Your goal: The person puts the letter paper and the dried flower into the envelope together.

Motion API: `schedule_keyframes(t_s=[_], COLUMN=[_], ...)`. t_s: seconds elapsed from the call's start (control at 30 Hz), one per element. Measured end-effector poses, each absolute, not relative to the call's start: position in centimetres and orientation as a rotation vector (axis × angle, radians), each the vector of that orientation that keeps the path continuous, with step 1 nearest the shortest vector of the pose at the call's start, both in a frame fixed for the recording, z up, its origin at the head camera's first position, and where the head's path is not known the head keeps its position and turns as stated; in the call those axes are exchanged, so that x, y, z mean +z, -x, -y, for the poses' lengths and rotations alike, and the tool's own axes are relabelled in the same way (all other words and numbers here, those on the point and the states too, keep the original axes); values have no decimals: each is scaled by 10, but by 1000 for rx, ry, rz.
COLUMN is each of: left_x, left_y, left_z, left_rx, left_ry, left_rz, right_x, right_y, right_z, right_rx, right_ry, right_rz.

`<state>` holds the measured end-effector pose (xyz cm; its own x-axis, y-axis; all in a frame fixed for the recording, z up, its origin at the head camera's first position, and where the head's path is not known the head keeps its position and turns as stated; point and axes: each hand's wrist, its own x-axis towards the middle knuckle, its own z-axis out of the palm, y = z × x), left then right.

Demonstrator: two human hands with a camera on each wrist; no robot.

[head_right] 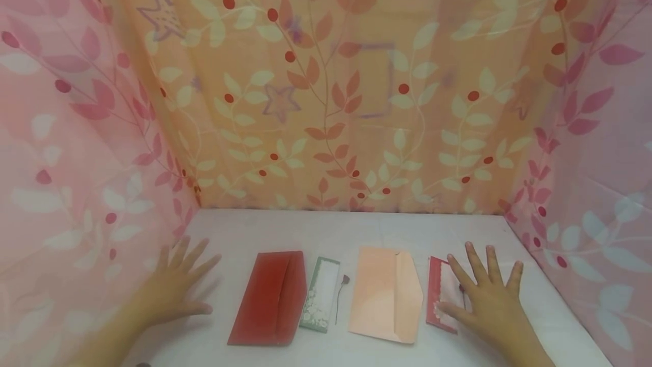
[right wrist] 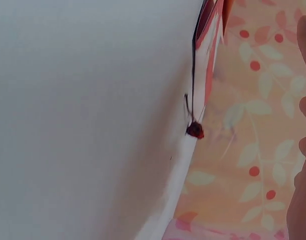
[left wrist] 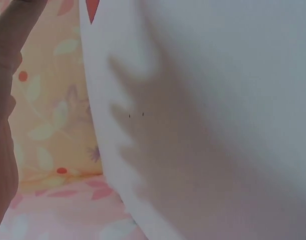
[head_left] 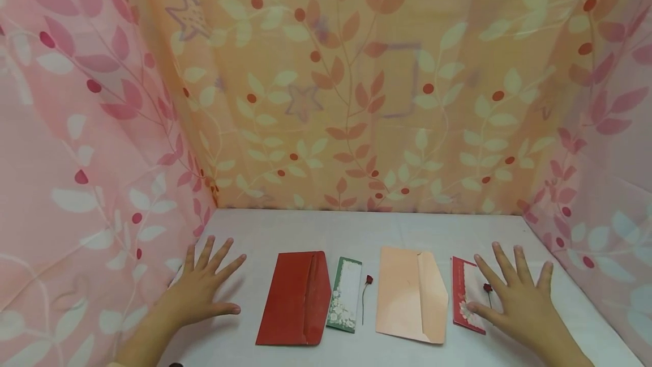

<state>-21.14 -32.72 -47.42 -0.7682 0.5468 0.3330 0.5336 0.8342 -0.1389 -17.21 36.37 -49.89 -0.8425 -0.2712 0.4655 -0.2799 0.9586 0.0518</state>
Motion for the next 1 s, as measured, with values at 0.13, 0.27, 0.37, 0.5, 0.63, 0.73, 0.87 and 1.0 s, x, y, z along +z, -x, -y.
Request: schedule_keyframes(t_s=[0.13,0.27,0.37,0.5,0.63,0.73,0.87,1.0], left_x=[-475,-473,-472,-471,-470,-469,-465,-464], left_y=[213,214,215,216,218,219,220,219], left_z=[317,307,300,292,282,275,264,253], left_rx=[-6,-95,-144,-179,-210,-242,-294,-349], left_ry=[829,847,840,841,846,835,837,855], left_rz=[2651,2677,2719,2759,2809,2860,2894,2914], right_x=[-498,-496,-500,-508,-510,-507,-503,-502], right_y=[174,177,178,180,182,183,183,182], right_z=[-350,-339,-332,-322,-311,-302,-291,-283], right_rx=[42,44,65,121,167,180,216,251], right_ry=[-420,-442,-447,-472,-502,-526,-550,-567], right_rz=[2619,2608,2603,2604,2600,2600,2608,2609])
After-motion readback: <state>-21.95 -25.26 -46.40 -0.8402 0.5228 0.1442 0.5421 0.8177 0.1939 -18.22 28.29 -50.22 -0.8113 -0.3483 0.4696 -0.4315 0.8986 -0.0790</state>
